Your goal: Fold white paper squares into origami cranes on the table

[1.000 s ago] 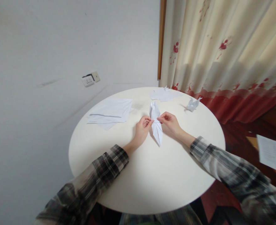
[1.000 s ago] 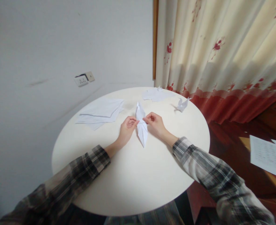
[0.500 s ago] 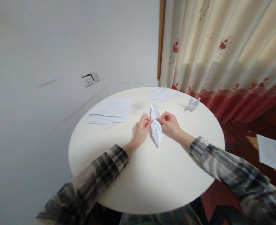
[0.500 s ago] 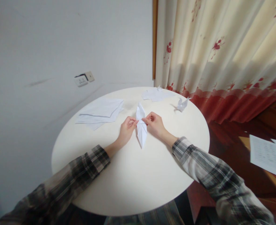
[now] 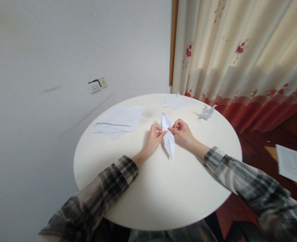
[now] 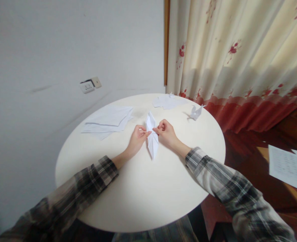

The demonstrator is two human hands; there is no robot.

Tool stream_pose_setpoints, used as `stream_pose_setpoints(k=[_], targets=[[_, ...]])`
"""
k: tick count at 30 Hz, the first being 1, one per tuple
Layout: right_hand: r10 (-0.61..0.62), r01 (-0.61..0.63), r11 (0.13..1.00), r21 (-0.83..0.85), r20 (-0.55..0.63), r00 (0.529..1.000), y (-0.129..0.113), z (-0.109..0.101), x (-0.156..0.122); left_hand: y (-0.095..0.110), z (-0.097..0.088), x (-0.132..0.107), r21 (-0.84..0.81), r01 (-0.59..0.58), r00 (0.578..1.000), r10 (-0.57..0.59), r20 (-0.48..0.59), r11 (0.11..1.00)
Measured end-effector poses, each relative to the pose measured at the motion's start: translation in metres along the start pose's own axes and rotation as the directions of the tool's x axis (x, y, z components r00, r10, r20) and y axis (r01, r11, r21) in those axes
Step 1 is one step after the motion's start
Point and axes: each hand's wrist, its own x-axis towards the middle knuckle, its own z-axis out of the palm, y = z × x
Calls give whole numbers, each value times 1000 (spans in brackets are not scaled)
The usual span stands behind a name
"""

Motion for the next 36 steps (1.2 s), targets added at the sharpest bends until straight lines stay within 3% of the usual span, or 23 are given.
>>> stream_pose_setpoints(k=[8, 14, 25, 36], targets=[[10, -10, 1000, -5, 27, 1000, 2, -1, -1, -4, 0, 2, 60, -12, 997, 16, -70, 998], [62, -65, 998, 23, 113, 992, 3, -1, -2, -7, -1, 3, 90, -29, 993, 39, -110, 995], [30, -40, 995, 92, 107, 994, 2, 1, -1, -5, 0, 3, -19, -7, 998, 6, -65, 1000], [38, -44, 998, 38, 133, 990, 8, -1, -2, -4, 3, 2, -48, -12, 1000, 11, -21, 999]])
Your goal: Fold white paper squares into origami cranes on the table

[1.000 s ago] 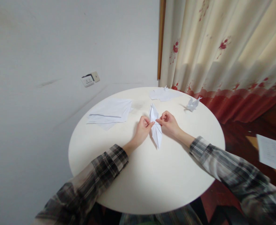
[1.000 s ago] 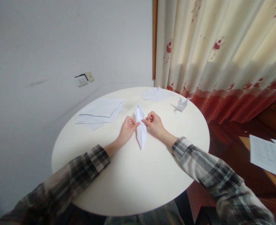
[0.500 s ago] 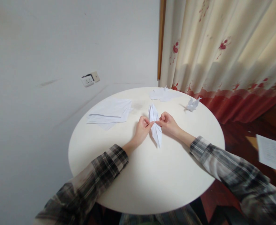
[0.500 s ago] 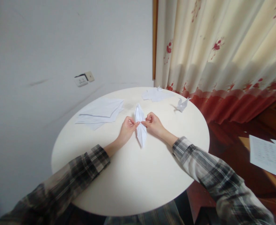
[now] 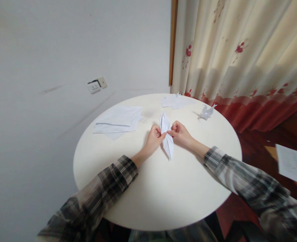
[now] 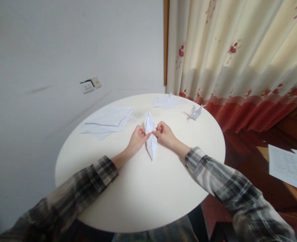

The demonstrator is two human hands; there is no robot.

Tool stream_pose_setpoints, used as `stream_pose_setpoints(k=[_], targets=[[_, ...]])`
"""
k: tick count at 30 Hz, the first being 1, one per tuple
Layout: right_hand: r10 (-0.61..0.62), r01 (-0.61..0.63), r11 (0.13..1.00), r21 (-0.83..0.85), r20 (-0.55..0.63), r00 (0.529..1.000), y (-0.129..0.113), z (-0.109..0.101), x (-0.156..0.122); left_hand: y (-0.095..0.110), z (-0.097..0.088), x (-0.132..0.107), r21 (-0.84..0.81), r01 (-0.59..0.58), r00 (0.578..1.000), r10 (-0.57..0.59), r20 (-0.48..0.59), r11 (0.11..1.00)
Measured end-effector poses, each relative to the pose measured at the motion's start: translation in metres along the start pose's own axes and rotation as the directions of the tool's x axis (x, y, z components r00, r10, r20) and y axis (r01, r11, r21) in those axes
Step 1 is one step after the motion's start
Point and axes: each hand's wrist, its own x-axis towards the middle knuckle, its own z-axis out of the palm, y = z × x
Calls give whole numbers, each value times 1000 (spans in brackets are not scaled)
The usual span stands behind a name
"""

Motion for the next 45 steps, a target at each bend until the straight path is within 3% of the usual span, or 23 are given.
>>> stream_pose_setpoints(k=[6, 14, 20, 26, 31, 38, 45], targets=[[-10, 10, 1000, 10, -9, 1000, 2, -1, 3, -1, 0, 1, 2, -38, 999, 38, -3, 999], [6, -6, 1000, 1, 27, 1000, 0, -3, 2, -3, -1, 2, -33, -2, 1000, 1, -14, 999], [28, -29, 999, 33, 27, 999, -4, -1, 2, 1, -2, 1, 52, -27, 998, 30, -58, 998], [-24, 24, 999, -22, -15, 1000, -5, -2, 4, 7, -2, 0, 57, -97, 995, 96, 7, 994], [-112, 107, 983, -147, -27, 993, -6, -3, 2, 9, -2, 0, 98, -96, 995, 97, -6, 991], [-322, 296, 860, -417, 8, 947, -20, 0, -6, 17, -3, -5, 230, -160, 983, 176, -47, 960], [-474, 455, 675, -580, 132, 871, -26, -2, -10, 24, -2, -9, 315, -220, 960, 263, -101, 923]])
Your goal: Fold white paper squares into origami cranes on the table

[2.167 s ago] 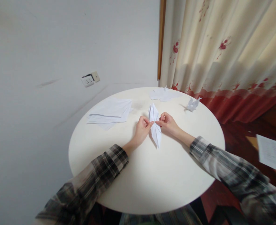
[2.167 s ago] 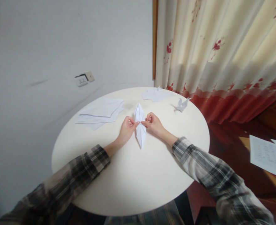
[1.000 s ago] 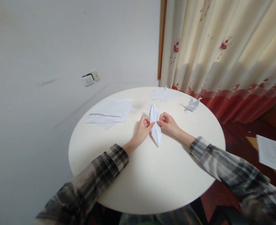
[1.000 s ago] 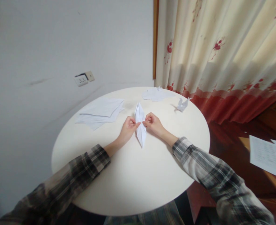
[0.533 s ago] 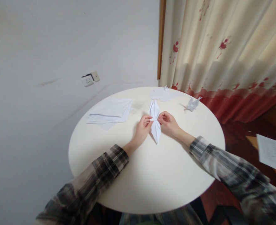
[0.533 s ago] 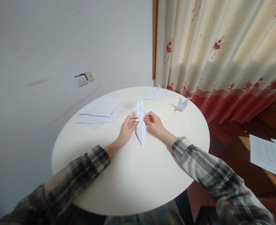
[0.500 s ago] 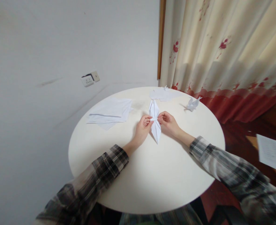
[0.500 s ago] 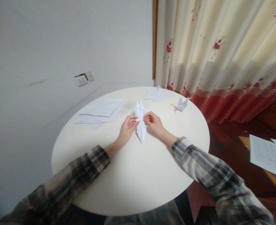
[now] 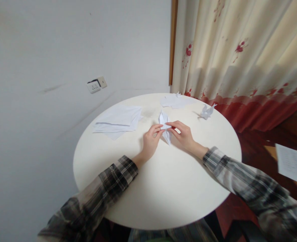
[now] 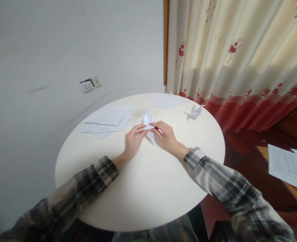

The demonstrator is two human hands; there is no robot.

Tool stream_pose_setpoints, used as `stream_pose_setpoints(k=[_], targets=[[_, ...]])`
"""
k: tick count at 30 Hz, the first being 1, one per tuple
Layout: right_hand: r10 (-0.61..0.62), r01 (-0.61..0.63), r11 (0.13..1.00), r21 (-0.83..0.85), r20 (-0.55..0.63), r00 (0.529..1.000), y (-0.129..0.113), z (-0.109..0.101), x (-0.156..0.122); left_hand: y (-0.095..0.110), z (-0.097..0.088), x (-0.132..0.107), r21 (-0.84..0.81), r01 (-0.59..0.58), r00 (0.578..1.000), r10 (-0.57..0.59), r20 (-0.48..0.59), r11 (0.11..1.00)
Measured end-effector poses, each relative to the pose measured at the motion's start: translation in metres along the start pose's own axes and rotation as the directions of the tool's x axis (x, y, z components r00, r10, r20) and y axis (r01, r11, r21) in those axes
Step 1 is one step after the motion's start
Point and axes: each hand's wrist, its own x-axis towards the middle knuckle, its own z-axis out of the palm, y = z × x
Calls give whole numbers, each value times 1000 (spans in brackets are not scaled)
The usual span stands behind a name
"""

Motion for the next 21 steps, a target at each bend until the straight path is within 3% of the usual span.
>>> stream_pose_setpoints(k=[7, 13, 17, 21], targets=[[-91, 90, 995, -48, -16, 996, 3, 0, -1, 4, -3, -1, 143, -89, 995, 96, -41, 986], [-59, 51, 991, -121, -64, 996, 3, -2, -3, 4, -6, 2, 209, -212, 973, 226, -47, 955], [-63, 53, 990, -133, -70, 996, 3, -2, -3, 6, -5, 3, 227, -218, 966, 243, -87, 949], [-71, 61, 989, -135, -68, 995, 1, -3, -3, 6, -4, 2, 190, -188, 977, 202, -61, 964]])
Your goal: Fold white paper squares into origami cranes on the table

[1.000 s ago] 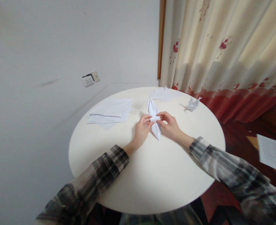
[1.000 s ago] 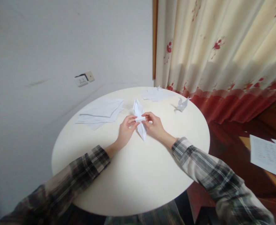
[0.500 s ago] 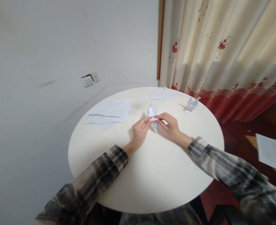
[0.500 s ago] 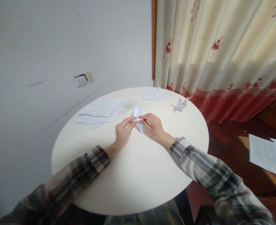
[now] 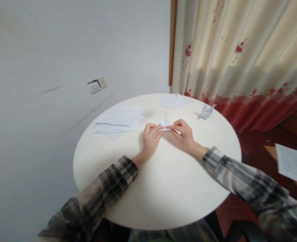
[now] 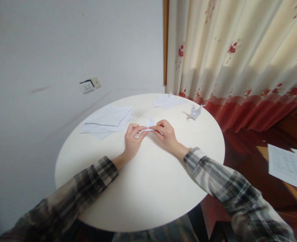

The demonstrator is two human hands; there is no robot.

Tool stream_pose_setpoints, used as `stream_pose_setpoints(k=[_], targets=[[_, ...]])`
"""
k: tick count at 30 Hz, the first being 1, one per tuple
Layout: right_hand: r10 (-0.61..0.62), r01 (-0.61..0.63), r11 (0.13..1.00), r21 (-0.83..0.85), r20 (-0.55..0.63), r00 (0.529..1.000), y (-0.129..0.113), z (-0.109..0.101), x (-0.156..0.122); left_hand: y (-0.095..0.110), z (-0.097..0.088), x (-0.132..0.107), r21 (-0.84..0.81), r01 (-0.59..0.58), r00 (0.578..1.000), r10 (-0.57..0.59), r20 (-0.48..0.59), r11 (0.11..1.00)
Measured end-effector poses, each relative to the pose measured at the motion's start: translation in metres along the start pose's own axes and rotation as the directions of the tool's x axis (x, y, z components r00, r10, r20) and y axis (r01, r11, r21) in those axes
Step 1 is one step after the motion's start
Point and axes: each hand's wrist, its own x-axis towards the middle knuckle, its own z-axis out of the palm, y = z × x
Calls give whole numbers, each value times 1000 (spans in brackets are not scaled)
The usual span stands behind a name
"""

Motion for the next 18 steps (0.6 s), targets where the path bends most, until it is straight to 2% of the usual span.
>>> stream_pose_setpoints(k=[7, 12, 18], targets=[[44, -45, 999, 23, 68, 997, -2, 1, -1, -2, 0, -1, 16, -29, 999, 28, 19, 999], [127, -135, 987, 82, 105, 986, -5, 3, -2, -3, 0, -1, 46, -69, 997, 68, 29, 997], [182, -220, 955, 199, 194, 964, -7, 1, 0, -7, 2, 0, 27, -33, 999, 32, 44, 999]])
